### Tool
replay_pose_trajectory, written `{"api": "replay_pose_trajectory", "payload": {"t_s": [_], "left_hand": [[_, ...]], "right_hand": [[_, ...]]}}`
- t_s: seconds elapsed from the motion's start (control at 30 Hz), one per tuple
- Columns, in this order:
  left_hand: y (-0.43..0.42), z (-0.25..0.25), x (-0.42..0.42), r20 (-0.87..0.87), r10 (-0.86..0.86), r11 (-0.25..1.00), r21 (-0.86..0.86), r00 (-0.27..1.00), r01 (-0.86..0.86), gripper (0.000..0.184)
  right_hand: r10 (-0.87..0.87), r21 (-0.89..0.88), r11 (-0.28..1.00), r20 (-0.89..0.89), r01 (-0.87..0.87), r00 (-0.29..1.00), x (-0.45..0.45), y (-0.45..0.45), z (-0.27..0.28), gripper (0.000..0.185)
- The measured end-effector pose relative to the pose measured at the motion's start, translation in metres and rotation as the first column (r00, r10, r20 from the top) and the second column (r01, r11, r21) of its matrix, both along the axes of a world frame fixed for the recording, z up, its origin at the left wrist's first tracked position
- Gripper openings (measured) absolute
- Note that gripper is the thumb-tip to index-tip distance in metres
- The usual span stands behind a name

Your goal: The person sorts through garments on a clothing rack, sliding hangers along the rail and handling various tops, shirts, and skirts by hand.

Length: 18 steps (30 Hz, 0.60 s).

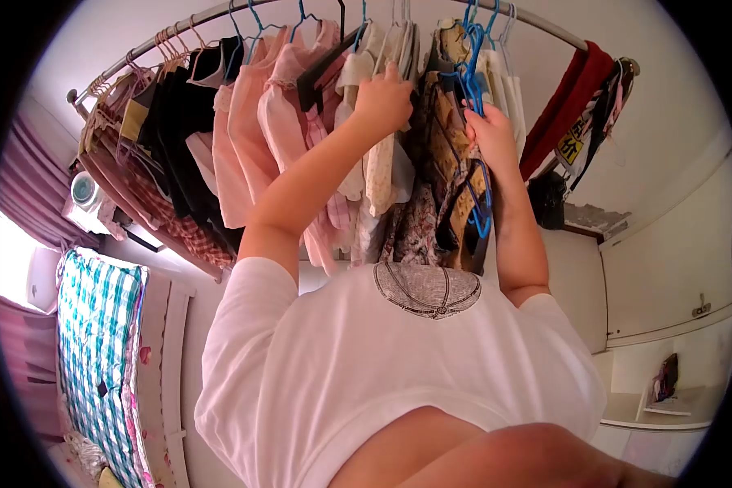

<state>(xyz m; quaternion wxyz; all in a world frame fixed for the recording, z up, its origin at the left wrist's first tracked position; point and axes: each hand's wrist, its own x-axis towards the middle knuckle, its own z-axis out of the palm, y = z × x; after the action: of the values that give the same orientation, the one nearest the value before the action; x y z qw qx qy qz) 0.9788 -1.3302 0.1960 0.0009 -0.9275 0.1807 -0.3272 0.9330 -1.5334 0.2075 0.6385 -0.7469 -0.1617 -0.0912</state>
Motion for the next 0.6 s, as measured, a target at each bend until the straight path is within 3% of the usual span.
{"api": "replay_pose_trajectory", "payload": {"t_s": [0.07, 0.2, 0.43, 0.6], "left_hand": [[0.002, 0.002, 0.006, -0.081, -0.054, 0.996, -0.078, 0.995, 0.047, 0.028], [0.007, 0.004, 0.014, 0.299, -0.214, 0.958, -0.121, 0.93, 0.259, 0.019], [0.007, 0.013, 0.033, 0.1, -0.314, 0.933, -0.154, 0.944, 0.326, 0.029], [0.011, 0.016, 0.054, 0.13, -0.357, 0.915, -0.154, 0.925, 0.374, 0.027]], "right_hand": [[0.015, 0.052, 0.999, 0.03, -0.016, 0.999, 0.015, 0.011, 0.007, 0.014], [0.02, 0.123, 0.992, 0.105, -0.033, 0.994, 0.047, 0.03, 0.024, 0.015], [0.015, 0.158, 0.986, 0.188, -0.045, 0.982, 0.107, 0.054, 0.055, 0.013], [0.017, 0.135, 0.99, 0.183, -0.042, 0.983, 0.145, 0.065, 0.067, 0.014]]}}
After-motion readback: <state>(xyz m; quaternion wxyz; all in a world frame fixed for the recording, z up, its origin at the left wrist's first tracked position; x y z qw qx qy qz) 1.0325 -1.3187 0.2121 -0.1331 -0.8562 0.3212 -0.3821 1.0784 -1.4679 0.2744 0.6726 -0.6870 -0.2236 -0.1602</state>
